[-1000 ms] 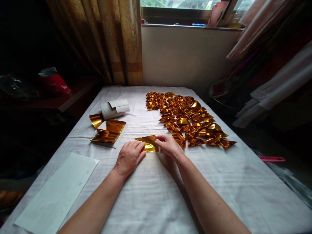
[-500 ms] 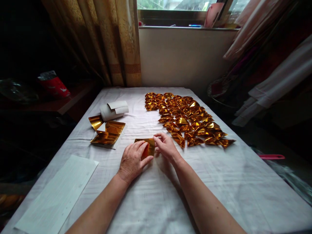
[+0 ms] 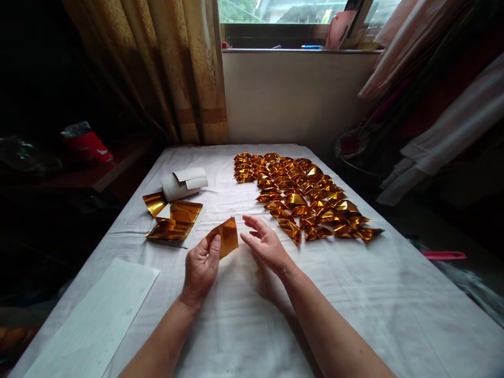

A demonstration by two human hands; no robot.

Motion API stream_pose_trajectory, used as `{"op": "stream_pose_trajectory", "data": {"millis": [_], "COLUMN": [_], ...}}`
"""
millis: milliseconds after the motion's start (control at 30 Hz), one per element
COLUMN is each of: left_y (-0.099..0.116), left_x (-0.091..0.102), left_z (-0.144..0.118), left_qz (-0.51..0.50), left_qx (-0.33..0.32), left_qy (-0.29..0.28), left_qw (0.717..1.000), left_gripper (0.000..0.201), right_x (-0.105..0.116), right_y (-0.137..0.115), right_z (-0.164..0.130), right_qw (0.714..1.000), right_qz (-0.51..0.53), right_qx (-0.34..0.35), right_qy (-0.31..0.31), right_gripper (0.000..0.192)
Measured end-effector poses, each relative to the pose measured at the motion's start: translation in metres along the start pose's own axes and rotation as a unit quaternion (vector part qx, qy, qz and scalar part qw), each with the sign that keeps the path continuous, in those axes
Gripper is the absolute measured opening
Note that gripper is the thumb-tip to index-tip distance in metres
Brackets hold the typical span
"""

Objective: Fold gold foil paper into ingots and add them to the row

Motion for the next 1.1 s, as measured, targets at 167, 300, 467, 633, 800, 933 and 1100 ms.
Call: {"op": "stream_pose_trajectory", "data": {"millis": [167, 300, 467, 633, 800, 933, 1100], "left_y": [-0.014, -0.018, -0.031, -0.023, -0.012, -0.013, -0.014], "left_x": [-0.006, -0.005, 0.006, -0.001, -0.013, -0.011, -0.008], "left_z": [0.001, 0.004, 0.009, 0.007, 0.000, 0.000, -0.001], "left_qz": [-0.186, -0.183, -0.073, 0.112, 0.231, 0.294, 0.343], "left_qx": [0.096, 0.092, 0.090, -0.003, -0.103, -0.134, -0.158], "left_qy": [0.013, 0.008, -0.008, -0.112, -0.199, -0.203, -0.185], "left_qw": [0.978, 0.979, 0.993, 0.987, 0.947, 0.924, 0.908], "left_gripper": [0.058, 0.053, 0.059, 0.041, 0.034, 0.037, 0.025], "right_x": [-0.018, -0.021, 0.003, 0.020, 0.023, 0.028, 0.006], "right_y": [0.014, 0.011, 0.013, 0.025, 0.030, 0.015, -0.011], "right_z": [-0.004, -0.005, 0.001, 0.008, 0.013, 0.010, -0.007], "right_qw": [0.994, 0.991, 0.999, 0.988, 0.978, 0.960, 0.916], "right_qz": [0.048, 0.070, -0.022, -0.128, -0.178, -0.246, -0.365], "right_qx": [-0.037, -0.038, -0.022, -0.020, -0.019, 0.049, 0.168], "right_qy": [-0.088, -0.110, -0.022, 0.084, 0.108, 0.125, 0.013], "right_gripper": [0.050, 0.035, 0.036, 0.039, 0.038, 0.031, 0.018]}}
Point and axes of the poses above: each hand's wrist, its own z-axis towards the middle knuckle, its own x-axis out of the back of the hand, y = z × x, the point moved 8 cm from there along z, towards the middle knuckle, and after that the axes turned 14 degrees about -z, right-handed, at the moved point
